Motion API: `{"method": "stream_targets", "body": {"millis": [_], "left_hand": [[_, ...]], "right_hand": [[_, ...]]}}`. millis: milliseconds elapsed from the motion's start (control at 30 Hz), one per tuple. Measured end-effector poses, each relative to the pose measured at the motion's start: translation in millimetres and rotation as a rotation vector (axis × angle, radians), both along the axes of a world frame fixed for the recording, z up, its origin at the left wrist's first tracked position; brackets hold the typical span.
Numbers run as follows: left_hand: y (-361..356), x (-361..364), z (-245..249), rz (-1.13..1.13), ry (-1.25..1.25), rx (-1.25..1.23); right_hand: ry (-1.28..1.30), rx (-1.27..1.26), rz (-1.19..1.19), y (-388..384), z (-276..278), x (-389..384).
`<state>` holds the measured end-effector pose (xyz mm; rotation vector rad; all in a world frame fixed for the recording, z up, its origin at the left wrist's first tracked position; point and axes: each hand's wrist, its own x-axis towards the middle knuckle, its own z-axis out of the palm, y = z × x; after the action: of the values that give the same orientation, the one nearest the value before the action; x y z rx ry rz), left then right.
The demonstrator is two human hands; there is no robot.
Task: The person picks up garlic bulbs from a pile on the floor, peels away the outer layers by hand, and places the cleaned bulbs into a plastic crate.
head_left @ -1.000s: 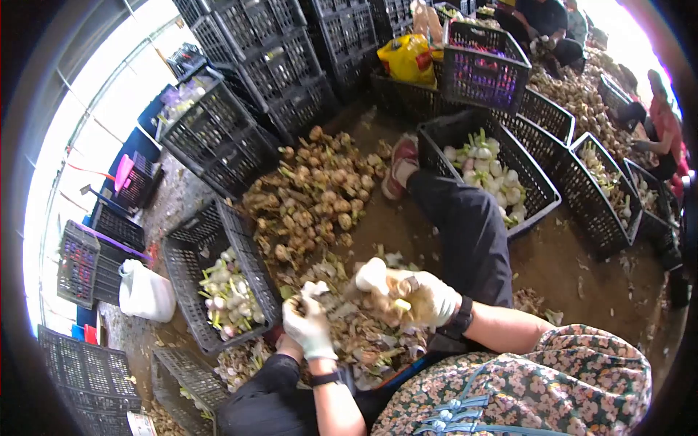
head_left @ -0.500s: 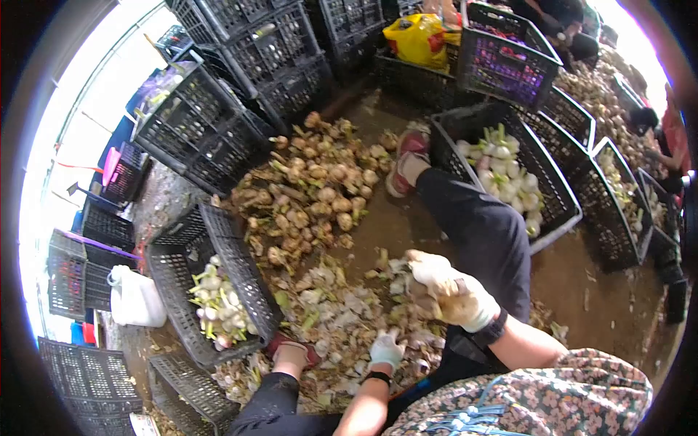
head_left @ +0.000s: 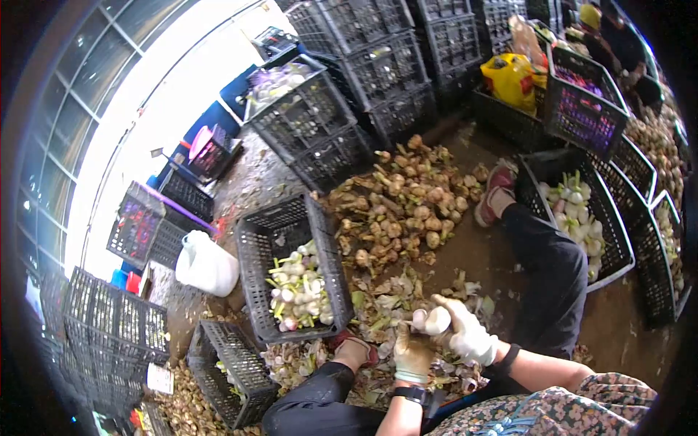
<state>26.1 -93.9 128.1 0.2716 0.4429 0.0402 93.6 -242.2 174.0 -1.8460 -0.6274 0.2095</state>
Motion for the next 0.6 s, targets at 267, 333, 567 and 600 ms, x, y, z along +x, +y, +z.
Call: {"method": "stream_targets", "body": {"millis": [267, 333, 567, 600], "left_hand": [[39.2, -4.3, 12.5, 0.436, 0.185, -0.051], [126.4, 2.8, -8.9, 0.201, 0.469, -0.463], [157.8, 50.7, 22.1, 0.817, -0.097, -0.194], [146.0, 50.4, 8.3, 0.755, -0.014, -0.132]], "right_hand": [[-0.166, -0.056, 0.33, 70.9, 8.9, 7.2], [0.089, -0.044, 0.223, 83.0, 1.7, 24.6], [0.131, -0.228, -0.009, 105.2, -65.2, 113.0], [0.078, -0.308, -0.005, 99.4, -80.9, 122.8]]}}
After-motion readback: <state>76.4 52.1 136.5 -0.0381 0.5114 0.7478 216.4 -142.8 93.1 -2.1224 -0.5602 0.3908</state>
